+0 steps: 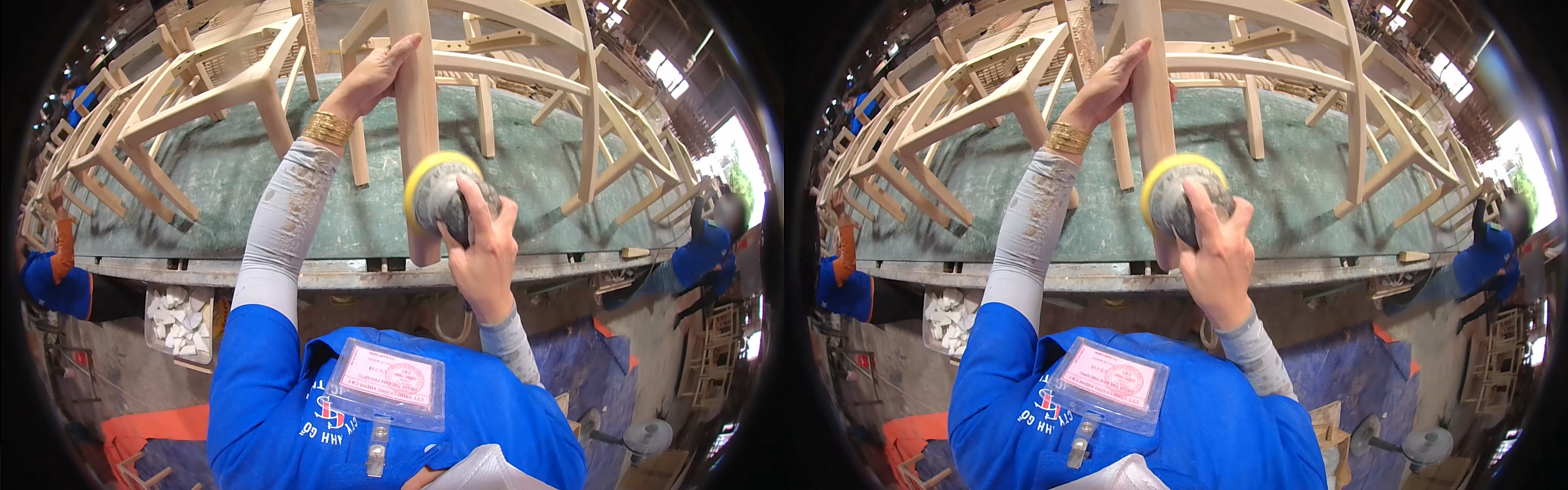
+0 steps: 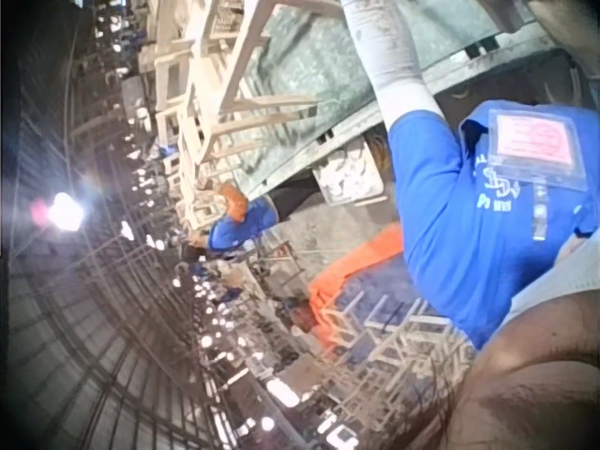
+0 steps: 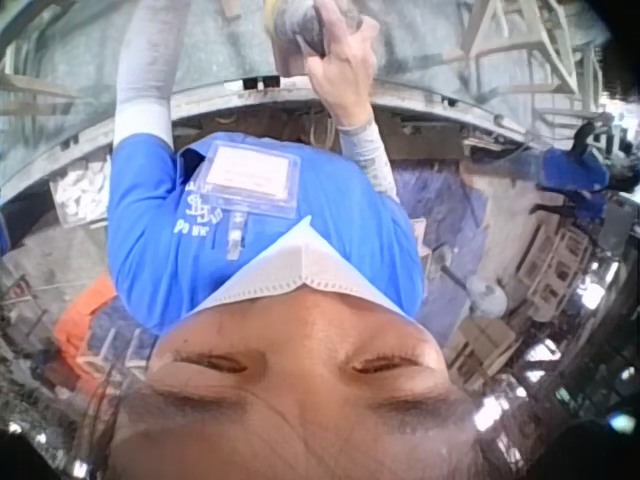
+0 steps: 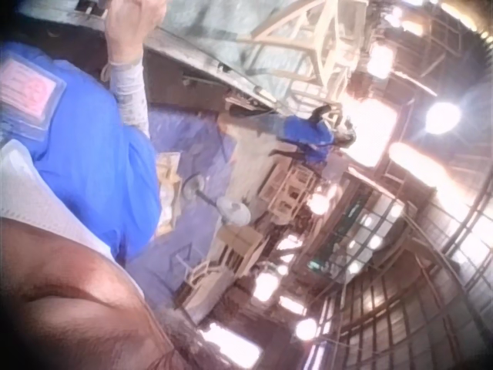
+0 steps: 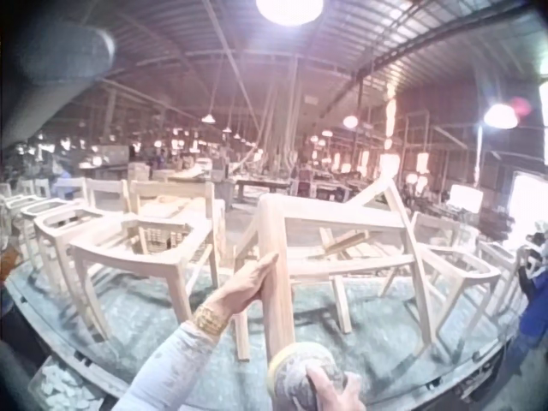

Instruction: The person uses a handheld orbital sander to smooth the surfaces of wooden chair frames. They repeatedly reposition the chair on a workbench to access different legs and rails, then sand each section before moving to the next chair.

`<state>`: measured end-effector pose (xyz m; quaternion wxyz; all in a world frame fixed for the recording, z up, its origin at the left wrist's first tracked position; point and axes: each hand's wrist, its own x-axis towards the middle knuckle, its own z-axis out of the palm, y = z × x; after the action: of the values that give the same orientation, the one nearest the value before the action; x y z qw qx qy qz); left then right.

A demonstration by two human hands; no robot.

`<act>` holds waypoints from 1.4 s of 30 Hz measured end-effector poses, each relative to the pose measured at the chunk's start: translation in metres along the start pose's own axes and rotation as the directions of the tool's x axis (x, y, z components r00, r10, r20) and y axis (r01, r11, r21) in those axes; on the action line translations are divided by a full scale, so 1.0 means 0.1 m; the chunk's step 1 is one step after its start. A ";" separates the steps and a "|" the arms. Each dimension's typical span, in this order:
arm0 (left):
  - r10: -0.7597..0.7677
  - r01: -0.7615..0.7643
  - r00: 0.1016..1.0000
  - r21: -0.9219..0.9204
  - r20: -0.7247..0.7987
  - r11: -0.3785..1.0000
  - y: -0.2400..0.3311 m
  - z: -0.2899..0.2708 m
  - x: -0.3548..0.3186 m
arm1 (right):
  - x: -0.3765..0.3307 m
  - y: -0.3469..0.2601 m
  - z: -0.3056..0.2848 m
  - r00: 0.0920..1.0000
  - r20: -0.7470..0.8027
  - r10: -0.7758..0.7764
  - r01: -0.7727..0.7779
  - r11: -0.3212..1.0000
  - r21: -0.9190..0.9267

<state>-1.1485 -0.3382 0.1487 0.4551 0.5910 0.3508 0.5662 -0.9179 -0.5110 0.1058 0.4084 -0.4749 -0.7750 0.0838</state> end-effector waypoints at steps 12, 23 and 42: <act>-0.026 0.028 0.999 -0.045 0.040 0.999 -0.03 -0.06 -0.01 | 0.08 -0.07 0.02 0.999 -0.043 0.013 -0.013 1.000 -0.006; -0.083 0.089 0.988 -0.048 0.131 0.995 0.05 -0.07 -0.04 | 0.03 -0.05 -0.01 0.999 -0.034 0.010 -0.011 0.999 -0.032; -0.065 0.062 0.995 0.047 0.072 0.997 0.00 -0.17 0.04 | 0.20 -0.07 0.00 0.997 -0.056 -0.061 0.057 0.996 -0.065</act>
<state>-1.1643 -0.3318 0.1493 0.4723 0.6099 0.3649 0.5214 -0.9269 -0.4989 0.1206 0.4179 -0.4668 -0.7787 0.0333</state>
